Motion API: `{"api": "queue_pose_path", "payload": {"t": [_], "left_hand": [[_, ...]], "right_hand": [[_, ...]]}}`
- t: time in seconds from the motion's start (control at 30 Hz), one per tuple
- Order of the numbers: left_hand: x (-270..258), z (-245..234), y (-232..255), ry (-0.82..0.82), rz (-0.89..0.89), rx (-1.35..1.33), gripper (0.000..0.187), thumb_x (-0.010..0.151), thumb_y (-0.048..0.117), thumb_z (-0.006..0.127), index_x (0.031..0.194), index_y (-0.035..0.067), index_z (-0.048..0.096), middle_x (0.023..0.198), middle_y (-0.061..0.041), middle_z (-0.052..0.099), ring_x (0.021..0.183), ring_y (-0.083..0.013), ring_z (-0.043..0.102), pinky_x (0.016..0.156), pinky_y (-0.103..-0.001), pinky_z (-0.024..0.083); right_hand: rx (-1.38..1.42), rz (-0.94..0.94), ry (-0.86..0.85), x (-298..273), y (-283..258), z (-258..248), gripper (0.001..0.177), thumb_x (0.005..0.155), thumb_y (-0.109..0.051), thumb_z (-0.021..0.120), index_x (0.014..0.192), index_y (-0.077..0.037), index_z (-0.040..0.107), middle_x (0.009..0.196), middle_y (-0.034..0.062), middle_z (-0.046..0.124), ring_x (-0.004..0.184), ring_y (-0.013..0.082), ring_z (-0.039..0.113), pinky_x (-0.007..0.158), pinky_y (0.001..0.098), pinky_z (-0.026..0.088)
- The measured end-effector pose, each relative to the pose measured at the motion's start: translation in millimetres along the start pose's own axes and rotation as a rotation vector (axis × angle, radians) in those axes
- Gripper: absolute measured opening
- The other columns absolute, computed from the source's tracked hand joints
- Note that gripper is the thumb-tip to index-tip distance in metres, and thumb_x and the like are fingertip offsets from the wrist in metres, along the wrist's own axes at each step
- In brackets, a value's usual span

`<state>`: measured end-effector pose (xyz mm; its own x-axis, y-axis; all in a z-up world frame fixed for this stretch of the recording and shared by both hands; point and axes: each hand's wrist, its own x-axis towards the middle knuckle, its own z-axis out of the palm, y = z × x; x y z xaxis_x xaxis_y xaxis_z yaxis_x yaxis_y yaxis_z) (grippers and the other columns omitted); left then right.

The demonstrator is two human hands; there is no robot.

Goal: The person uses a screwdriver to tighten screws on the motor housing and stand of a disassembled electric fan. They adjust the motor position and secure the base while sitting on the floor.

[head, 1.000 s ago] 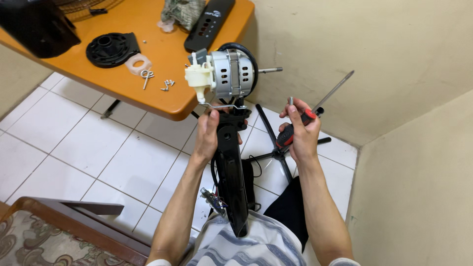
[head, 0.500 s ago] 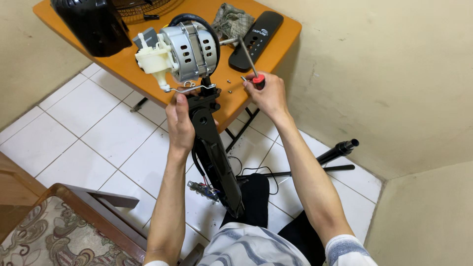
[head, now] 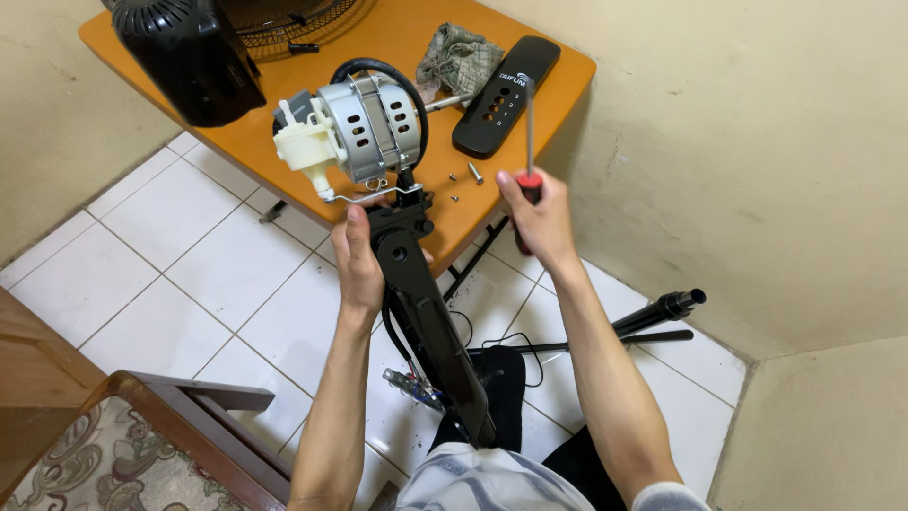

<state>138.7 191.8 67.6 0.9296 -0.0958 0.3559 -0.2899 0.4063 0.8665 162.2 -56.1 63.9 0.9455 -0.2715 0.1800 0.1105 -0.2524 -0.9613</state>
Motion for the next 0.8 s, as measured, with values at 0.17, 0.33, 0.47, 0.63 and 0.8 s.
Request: {"api": "queue_pose_path", "payload": {"t": [0.17,0.33,0.47,0.63,0.8], "left_hand": [[-1.4,23.9,-0.7,-0.116,-0.058,-0.133,0.069,0.104,0.063,0.038,0.120,-0.003,0.047,0.095,-0.028,0.070,0.061,-0.0323,0.073,0.052,-0.038,0.061],[-7.7,62.9,-3.2,-0.300,-0.099,-0.260,0.067,0.107,0.062,0.038,0.120,-0.003,0.047,0.103,-0.032,0.071,0.064,-0.0319,0.072,0.057,-0.037,0.061],[-22.9,97.8,-0.1,-0.437,-0.211,-0.386,0.065,0.106,0.062,0.036,0.117,-0.001,0.047,0.100,-0.032,0.071,0.061,-0.0296,0.071,0.054,-0.034,0.059],[-49.4,144.1,3.5,-0.540,-0.227,-0.380,0.068,0.107,0.062,0.036,0.114,-0.004,0.051,0.089,-0.023,0.067,0.059,-0.0269,0.070,0.052,-0.032,0.058],[-67.7,176.2,2.3,-0.663,-0.221,-0.364,0.073,0.104,0.064,0.036,0.114,-0.006,0.054,0.092,-0.019,0.071,0.062,-0.0228,0.070,0.057,-0.031,0.060]], "right_hand": [[0.380,-0.121,-0.266,-94.6,1.4,-22.7,0.026,0.104,-0.025,0.064,0.092,-0.006,0.051,0.098,0.0116,0.064,0.087,0.0179,0.068,0.073,0.0312,0.060],[0.329,-0.243,-0.169,-136.1,-9.3,-31.2,0.019,0.109,-0.020,0.062,0.103,-0.005,0.052,0.113,0.0150,0.066,0.091,0.0166,0.069,0.081,0.0314,0.061],[0.272,-0.258,0.037,-149.7,-23.2,-60.3,0.021,0.105,-0.018,0.065,0.112,0.001,0.058,0.119,0.0143,0.063,0.079,0.0130,0.063,0.061,0.0270,0.052],[0.374,-0.235,0.092,-157.6,-42.1,-105.1,0.055,0.098,-0.039,0.071,0.130,0.003,0.056,0.107,0.0092,0.069,0.071,0.0074,0.059,0.060,0.0220,0.052],[0.298,-0.190,0.087,-163.4,-55.4,-142.7,0.087,0.085,-0.060,0.080,0.139,0.005,0.055,0.102,0.0073,0.071,0.073,0.0055,0.057,0.061,0.0188,0.046]]}}
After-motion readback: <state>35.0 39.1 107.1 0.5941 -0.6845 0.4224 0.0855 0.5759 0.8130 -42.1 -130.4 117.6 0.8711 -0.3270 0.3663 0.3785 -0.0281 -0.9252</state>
